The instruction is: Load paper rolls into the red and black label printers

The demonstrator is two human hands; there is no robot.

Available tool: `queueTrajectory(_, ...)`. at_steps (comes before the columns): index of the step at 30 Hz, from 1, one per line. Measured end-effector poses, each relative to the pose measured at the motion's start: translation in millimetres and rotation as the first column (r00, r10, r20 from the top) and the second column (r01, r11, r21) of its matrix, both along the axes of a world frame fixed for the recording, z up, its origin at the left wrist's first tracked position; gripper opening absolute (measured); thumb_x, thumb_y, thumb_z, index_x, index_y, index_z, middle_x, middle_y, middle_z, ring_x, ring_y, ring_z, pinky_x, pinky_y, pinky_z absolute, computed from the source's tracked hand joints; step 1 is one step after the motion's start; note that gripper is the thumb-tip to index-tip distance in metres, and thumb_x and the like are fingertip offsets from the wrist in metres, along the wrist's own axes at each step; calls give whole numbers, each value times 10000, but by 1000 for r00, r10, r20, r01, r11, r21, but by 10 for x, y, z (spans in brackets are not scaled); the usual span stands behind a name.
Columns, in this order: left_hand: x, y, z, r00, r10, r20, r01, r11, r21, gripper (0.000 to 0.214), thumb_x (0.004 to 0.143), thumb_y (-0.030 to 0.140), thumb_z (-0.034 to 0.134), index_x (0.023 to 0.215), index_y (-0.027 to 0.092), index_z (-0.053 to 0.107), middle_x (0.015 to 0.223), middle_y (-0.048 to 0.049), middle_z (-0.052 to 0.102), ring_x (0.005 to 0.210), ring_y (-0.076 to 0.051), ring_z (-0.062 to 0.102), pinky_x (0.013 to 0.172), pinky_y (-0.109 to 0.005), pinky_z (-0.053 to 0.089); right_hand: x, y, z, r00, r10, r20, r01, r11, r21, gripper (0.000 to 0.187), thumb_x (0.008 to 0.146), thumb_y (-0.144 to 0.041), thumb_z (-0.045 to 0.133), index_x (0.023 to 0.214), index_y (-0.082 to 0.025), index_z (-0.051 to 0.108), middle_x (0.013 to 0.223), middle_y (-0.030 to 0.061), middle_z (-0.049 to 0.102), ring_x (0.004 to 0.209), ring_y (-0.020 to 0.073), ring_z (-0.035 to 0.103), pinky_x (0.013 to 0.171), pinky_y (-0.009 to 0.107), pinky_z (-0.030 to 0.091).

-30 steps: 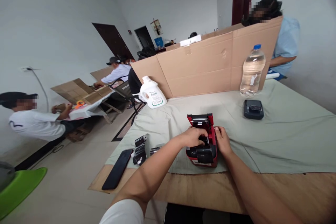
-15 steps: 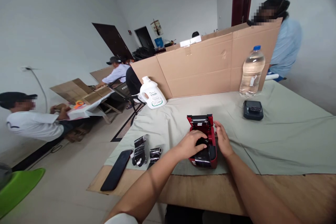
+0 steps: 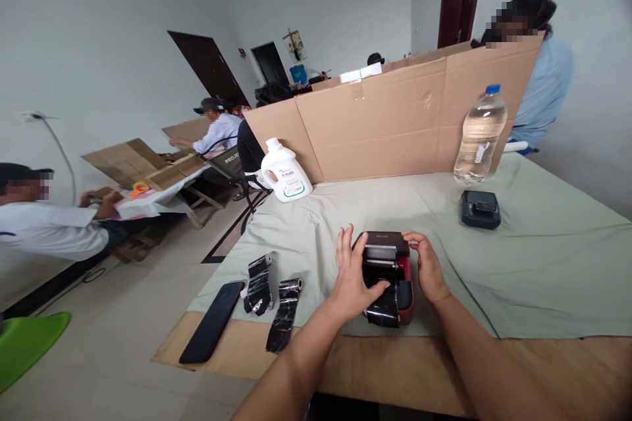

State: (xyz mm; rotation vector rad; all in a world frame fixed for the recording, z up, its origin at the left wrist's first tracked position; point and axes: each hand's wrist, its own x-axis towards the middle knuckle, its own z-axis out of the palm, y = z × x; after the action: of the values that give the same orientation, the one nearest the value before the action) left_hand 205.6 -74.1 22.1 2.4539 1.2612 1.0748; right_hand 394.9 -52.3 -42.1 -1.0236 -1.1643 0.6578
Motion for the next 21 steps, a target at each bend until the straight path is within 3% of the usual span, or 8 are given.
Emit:
queueTrajectory(4,-20,38,-38,987,-93,132,111,984,-139,936,674,208,735,1451,264,217,1509,-154,258,1416,-336,217,1128,-558,213,-42,-73,108,998,-49,37,47,996,71,324,907,-501,419,844,-232,589,1053,70,620,1077,229,542,1000,428,390)
queueTrajectory(6,-31,43,-75,969,-79,233,130,968,-214,847,681,201,724,1412,259,300,1382,-128,447,1313,-299,405,1097,-514,306,-58,-97,125,995,-74,66,67,993,94,266,875,-471,494,814,-230,588,1037,75,629,1068,238,544,985,435,401)
queueTrajectory(9,-52,38,-147,912,-41,409,158,954,-256,579,776,241,654,1305,219,421,1109,-86,614,1168,-253,546,1043,-460,385,-76,-140,127,987,-73,141,48,983,176,288,888,-422,481,700,-230,587,937,72,657,1064,252,543,965,451,406)
queueTrajectory(13,-77,23,-238,785,-59,616,253,939,-233,291,930,333,453,1164,176,524,925,-76,655,1070,-236,608,969,-412,441,-106,-193,139,977,-65,202,15,970,243,352,914,-372,443,621,-235,583,764,58,662,986,256,567,895,458,428)
queueTrajectory(17,-76,24,-292,710,-101,697,269,954,-135,360,967,389,334,1056,160,597,913,-89,678,927,-219,648,971,-427,427,-135,-191,154,979,-95,178,52,972,231,417,935,-374,398,585,-237,580,715,61,666,929,254,580,858,473,434)
queueTrajectory(21,-64,32,-319,686,-121,717,250,965,-77,388,968,404,308,996,164,612,837,-79,691,958,-239,649,1035,-463,366,-147,-171,153,981,-109,162,77,979,188,470,933,-434,383,548,-244,575,679,63,661,900,257,586,836,484,439)
